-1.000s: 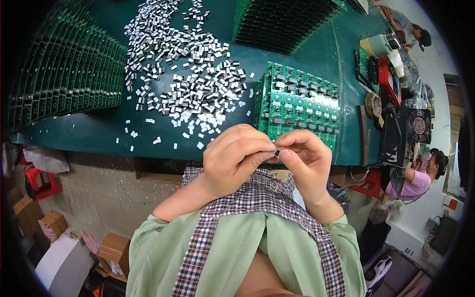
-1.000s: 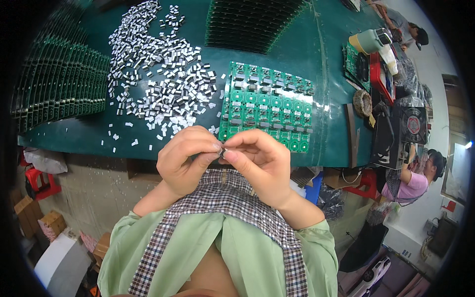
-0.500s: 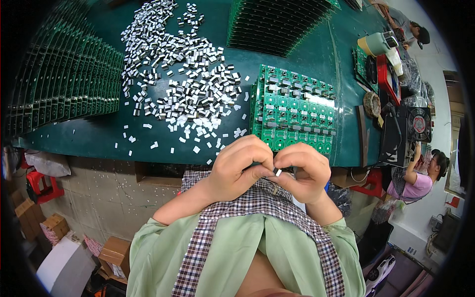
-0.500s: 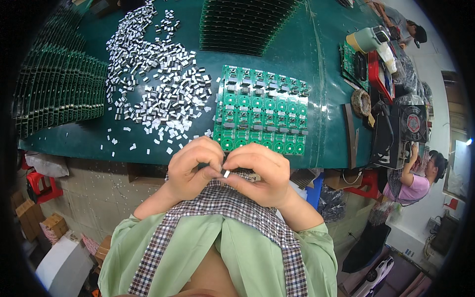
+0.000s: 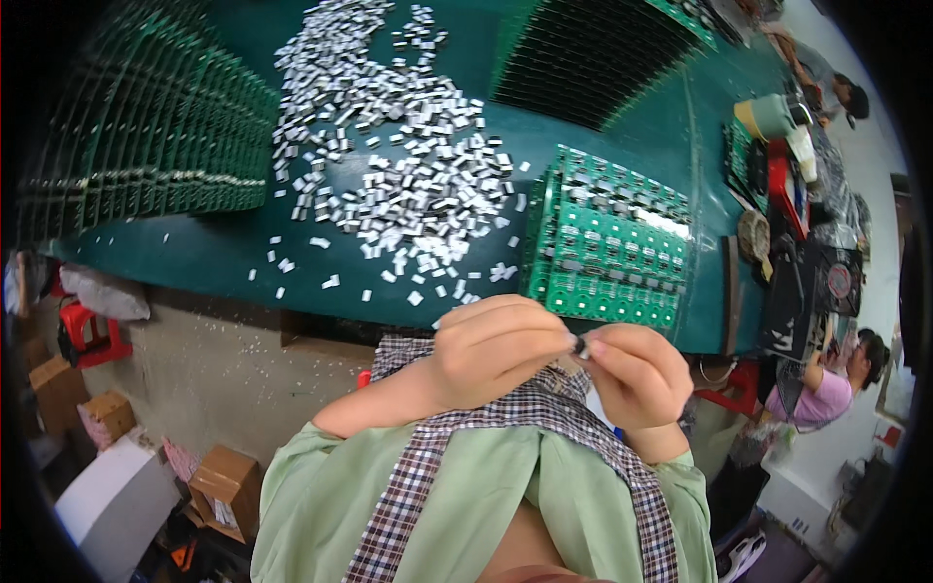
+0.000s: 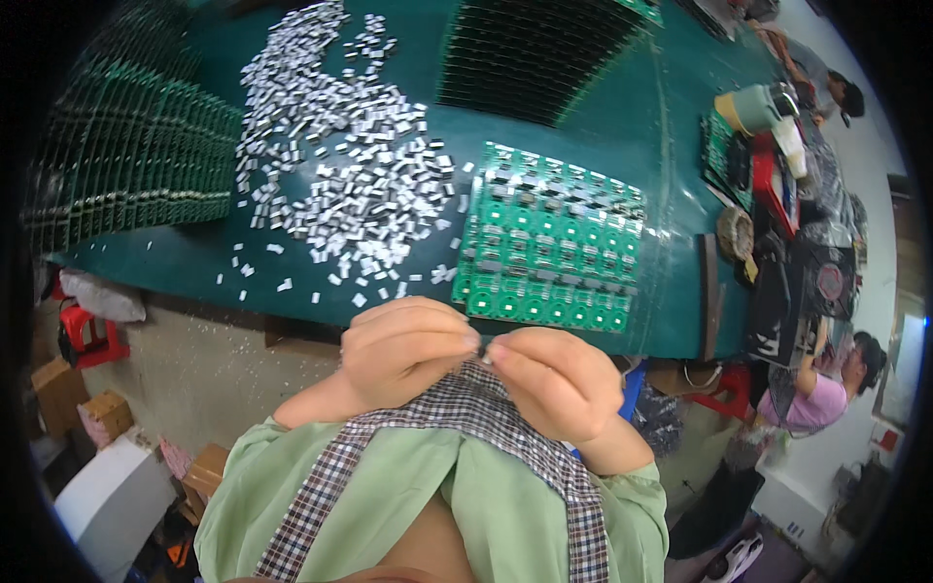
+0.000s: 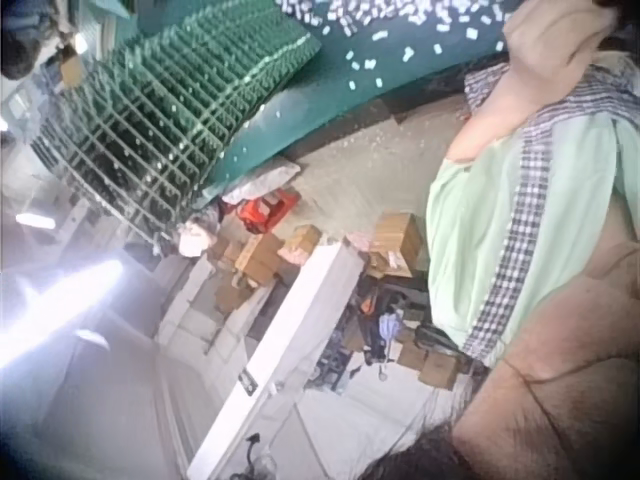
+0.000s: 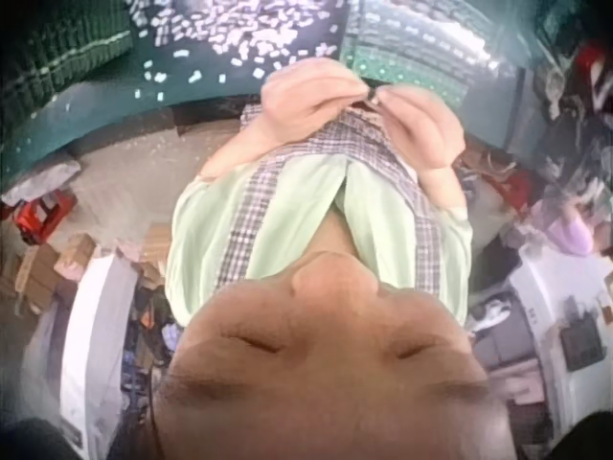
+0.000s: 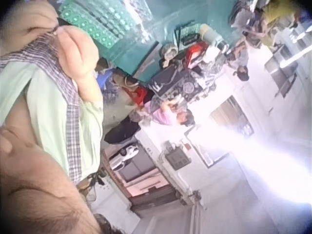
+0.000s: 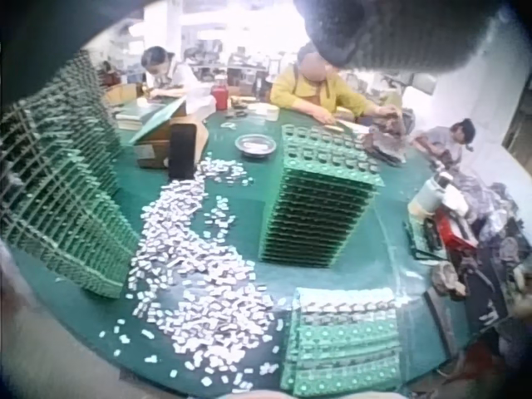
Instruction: The person assembles metal pins and electronic components onto printed circuit board arrays by hand.
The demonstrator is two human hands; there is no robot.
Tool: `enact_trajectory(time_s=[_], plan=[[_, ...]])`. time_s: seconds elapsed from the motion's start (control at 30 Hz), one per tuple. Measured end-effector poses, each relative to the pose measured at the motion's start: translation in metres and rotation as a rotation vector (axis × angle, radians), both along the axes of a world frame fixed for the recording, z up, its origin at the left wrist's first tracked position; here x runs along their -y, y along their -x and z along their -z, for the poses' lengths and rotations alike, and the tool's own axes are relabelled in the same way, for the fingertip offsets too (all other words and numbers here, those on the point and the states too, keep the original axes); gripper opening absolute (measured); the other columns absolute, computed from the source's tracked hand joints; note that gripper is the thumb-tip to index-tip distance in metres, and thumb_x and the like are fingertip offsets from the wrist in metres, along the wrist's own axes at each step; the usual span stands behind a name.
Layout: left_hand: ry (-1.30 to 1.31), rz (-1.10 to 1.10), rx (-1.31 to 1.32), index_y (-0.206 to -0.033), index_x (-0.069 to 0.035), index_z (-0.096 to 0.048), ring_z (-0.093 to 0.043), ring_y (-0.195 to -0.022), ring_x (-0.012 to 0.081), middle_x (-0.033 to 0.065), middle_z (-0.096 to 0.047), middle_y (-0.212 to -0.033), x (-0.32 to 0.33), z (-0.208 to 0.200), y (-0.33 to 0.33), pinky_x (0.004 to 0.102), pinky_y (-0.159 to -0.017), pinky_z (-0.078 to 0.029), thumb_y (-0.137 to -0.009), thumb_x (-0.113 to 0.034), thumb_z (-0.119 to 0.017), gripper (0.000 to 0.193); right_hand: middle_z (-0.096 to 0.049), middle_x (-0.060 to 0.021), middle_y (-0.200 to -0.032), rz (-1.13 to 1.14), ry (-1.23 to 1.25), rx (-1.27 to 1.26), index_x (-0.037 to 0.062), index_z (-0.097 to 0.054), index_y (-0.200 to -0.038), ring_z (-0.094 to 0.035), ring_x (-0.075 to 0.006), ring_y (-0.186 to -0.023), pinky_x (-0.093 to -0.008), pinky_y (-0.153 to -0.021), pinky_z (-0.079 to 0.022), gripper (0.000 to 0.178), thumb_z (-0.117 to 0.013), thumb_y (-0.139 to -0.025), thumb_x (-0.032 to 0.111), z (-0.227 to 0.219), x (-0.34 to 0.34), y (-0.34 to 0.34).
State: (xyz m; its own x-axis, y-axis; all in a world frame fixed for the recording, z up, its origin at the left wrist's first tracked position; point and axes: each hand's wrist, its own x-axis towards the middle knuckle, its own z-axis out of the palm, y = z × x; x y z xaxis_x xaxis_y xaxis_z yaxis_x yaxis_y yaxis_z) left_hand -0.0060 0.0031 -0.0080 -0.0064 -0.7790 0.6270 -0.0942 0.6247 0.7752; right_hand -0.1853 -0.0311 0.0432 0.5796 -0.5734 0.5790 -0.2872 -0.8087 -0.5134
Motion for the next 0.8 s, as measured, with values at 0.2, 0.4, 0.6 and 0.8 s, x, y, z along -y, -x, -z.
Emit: enact_trajectory(time_s=[0.2, 0.4, 0.6, 0.8], plan=[[-0.057, -0.327, 0.319, -0.084, -0.001, -0.063, -0.063, -0.072, 0.0263, 0.0115, -0.065, -0.079, -0.002, 0.003, -0.018, 0.0324, -0.063, -0.049, -0.071, 0.006, -0.067, 0.015, -0.067, -0.0113, -0.088, 0.224, -0.054, -0.068, 0.0007, -0.067, -0.089, -0.066, -0.0220, -0.074, -0.0275, -0.064, -0.053, 0.024, -0.074, -0.067, -0.004, -0.006, 0.032, 0.014], [-0.504, -0.756, 0.711, -0.100, 0.000, -0.058, -0.055, -0.091, 0.0315, 0.0137, -0.058, -0.094, 0.005, 0.042, -0.053, 0.0393, -0.077, -0.045, -0.084, -0.007, -0.062, 0.018, -0.066, -0.0067, -0.085, 0.347, 0.149, -0.331, 0.0042, -0.066, -0.086, -0.066, -0.0225, -0.071, -0.0290, -0.061, -0.052, 0.017, -0.072, -0.071, 0.001, 0.002, 0.087, 0.039], [-0.537, -0.708, 0.693, -0.100, 0.000, -0.059, -0.056, -0.088, 0.0310, 0.0132, -0.058, -0.094, 0.003, 0.044, -0.056, 0.0396, -0.076, -0.045, -0.084, -0.002, -0.060, 0.016, -0.064, -0.0058, -0.083, 0.344, 0.207, -0.435, 0.0052, -0.066, -0.084, -0.065, -0.0226, -0.068, -0.0309, -0.059, -0.052, 0.013, -0.070, -0.072, 0.003, -0.001, 0.092, 0.038], [-0.486, -0.712, 0.639, -0.101, 0.002, -0.064, -0.060, -0.085, 0.0279, 0.0134, -0.061, -0.094, -0.001, 0.039, -0.063, 0.0339, -0.074, -0.047, -0.084, 0.001, -0.059, 0.017, -0.064, -0.0058, -0.083, 0.322, 0.195, -0.430, 0.0045, -0.065, -0.085, -0.064, -0.0226, -0.068, -0.0308, -0.059, -0.052, 0.014, -0.070, -0.072, 0.002, -0.002, 0.092, 0.037]])
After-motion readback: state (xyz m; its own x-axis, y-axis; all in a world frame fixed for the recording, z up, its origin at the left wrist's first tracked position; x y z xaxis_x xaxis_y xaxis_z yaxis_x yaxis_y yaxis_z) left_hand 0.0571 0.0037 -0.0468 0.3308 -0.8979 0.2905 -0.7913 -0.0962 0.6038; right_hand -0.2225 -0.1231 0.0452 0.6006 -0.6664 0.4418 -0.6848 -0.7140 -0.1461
